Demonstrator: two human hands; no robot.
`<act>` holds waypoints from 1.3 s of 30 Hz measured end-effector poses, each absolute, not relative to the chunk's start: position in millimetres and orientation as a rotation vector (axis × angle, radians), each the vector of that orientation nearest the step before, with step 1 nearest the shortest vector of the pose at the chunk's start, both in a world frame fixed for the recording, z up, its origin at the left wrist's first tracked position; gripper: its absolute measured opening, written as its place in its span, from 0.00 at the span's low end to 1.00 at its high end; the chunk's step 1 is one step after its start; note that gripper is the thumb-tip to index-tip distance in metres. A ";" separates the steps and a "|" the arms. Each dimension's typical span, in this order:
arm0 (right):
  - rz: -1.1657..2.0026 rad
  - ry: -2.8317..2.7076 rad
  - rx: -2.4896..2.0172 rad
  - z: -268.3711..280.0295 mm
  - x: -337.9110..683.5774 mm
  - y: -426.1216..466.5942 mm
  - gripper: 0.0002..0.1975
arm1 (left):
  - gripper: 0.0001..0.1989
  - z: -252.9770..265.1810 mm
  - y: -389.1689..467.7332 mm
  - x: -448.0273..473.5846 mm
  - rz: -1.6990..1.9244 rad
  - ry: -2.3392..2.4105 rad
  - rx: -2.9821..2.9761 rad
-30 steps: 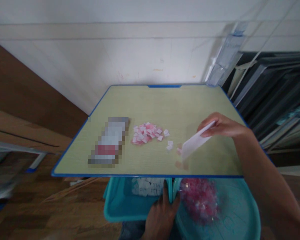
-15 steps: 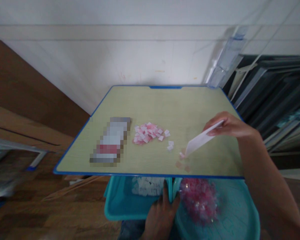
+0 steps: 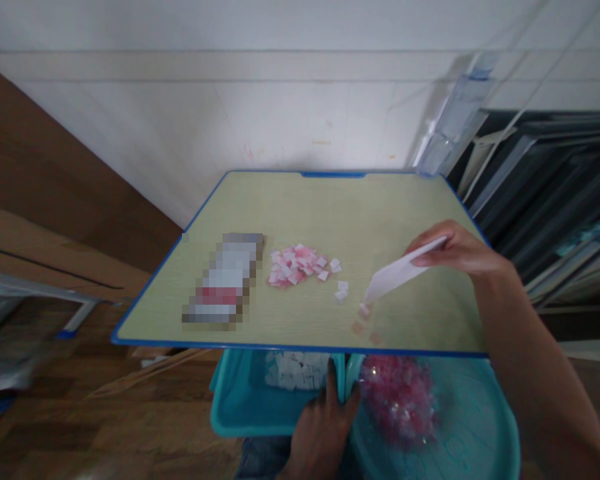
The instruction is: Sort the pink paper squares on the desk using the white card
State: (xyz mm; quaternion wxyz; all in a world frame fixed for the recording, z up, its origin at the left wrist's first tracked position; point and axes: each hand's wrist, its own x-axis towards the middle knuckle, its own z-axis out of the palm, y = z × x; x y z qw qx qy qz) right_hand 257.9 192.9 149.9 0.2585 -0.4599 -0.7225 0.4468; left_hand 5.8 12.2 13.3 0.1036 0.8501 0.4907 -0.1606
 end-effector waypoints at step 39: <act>1.045 -1.937 -1.349 145.8 255.6 192.8 0.13 | 0.24 10.3 12.4 5.4 -0.467 1.441 2.483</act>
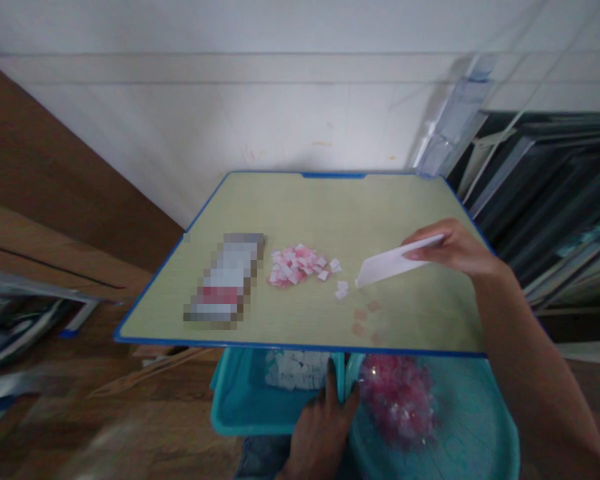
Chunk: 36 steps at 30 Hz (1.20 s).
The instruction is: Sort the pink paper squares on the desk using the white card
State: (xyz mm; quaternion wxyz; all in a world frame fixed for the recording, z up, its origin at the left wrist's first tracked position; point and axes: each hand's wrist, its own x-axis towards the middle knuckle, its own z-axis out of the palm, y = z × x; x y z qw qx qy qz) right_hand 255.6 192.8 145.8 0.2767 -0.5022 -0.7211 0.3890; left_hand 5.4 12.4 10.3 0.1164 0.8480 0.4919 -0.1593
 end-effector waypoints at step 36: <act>1.121 -2.020 -1.304 148.8 259.3 192.0 0.14 | 0.25 11.2 13.1 6.6 -0.506 1.425 2.458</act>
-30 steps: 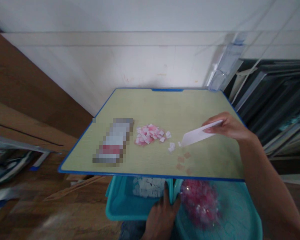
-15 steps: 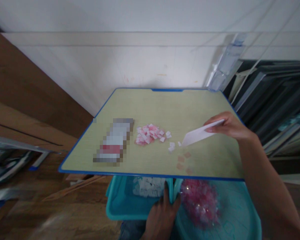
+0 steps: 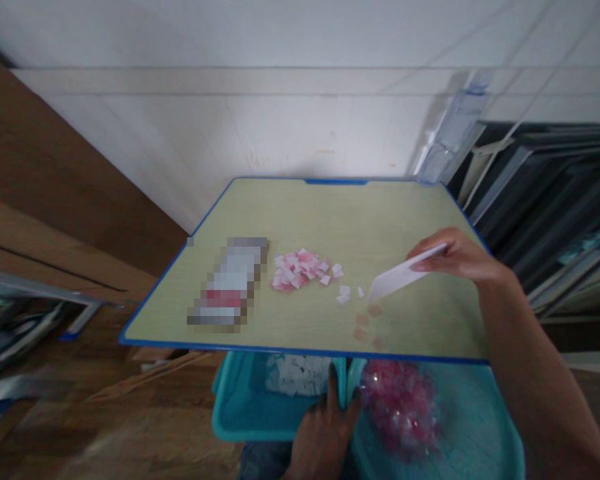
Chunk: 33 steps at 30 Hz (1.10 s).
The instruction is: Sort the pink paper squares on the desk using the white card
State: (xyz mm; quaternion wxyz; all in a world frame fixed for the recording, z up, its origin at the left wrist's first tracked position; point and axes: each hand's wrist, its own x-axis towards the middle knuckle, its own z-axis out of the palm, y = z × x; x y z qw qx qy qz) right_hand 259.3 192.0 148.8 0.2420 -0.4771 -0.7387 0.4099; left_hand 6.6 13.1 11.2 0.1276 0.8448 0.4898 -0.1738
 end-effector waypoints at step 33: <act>1.089 -2.037 -1.253 150.9 253.7 188.9 0.15 | 0.26 11.8 14.6 5.7 -0.514 1.412 2.445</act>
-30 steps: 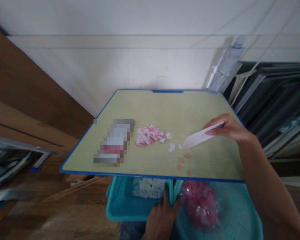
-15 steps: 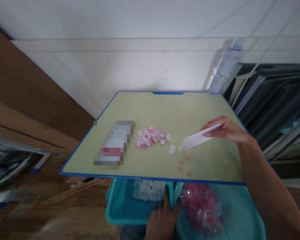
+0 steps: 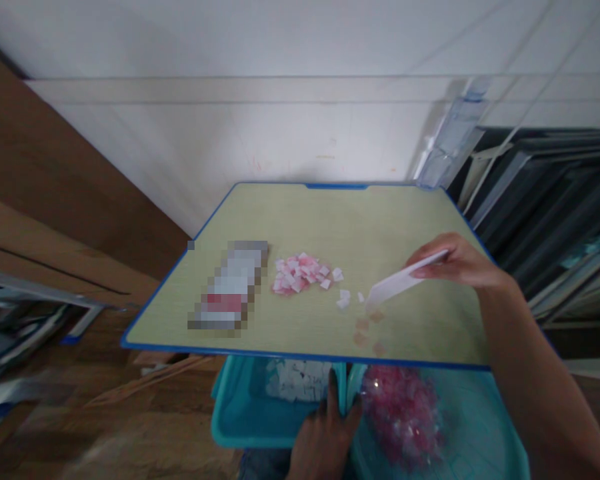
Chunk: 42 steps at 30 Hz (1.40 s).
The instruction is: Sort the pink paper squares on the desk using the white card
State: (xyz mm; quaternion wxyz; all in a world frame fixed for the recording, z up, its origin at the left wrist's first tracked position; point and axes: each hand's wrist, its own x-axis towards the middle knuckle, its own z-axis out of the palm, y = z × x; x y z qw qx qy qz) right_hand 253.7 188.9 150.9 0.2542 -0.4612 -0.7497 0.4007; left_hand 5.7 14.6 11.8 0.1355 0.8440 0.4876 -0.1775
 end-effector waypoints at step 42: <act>0.794 -1.968 -1.257 138.0 242.6 197.3 0.13 | 0.24 13.4 15.1 6.7 -0.493 1.414 2.456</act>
